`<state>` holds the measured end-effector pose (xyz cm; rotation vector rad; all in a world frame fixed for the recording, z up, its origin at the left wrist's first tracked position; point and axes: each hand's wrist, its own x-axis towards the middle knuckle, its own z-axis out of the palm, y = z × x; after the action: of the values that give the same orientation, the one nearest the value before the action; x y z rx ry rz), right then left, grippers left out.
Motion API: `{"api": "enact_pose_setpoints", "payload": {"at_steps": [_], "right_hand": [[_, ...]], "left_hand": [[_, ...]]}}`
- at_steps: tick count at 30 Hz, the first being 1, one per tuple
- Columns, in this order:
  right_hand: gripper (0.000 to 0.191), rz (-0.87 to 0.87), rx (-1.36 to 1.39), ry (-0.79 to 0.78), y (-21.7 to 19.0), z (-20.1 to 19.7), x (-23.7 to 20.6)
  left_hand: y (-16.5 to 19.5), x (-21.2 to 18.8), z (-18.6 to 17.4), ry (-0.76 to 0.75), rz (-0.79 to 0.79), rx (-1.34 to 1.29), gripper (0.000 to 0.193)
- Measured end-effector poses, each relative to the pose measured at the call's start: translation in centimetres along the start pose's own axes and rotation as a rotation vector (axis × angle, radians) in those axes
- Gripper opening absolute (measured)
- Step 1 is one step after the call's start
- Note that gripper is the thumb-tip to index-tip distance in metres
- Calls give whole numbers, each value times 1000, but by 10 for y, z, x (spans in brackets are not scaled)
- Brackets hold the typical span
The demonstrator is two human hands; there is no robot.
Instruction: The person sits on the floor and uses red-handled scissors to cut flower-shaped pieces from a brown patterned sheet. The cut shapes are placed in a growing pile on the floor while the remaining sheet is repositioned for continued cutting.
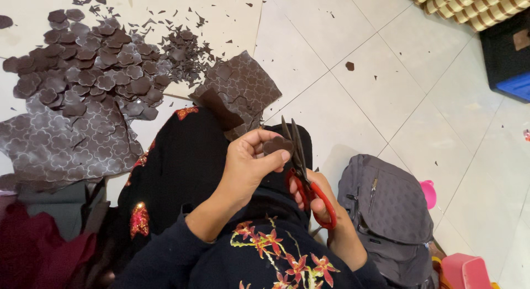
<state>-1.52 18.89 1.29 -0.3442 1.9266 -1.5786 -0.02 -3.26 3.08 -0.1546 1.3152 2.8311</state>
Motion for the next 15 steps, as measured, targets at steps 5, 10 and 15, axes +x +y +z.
{"api": "enact_pose_setpoints", "payload": {"at_steps": [5, 10, 15], "right_hand": [[106, -15, 34, -12, 10, -7, -1], [99, -110, 71, 17, 18, -16, -2], [91, -157, 24, 104, 27, -27, 2]], "left_hand": [[3, 3, -4, -40, 3, 28, 25], [9, 6, -14, -82, 4, 86, 21], [11, 15, -23, -47, -22, 80, 22]]}}
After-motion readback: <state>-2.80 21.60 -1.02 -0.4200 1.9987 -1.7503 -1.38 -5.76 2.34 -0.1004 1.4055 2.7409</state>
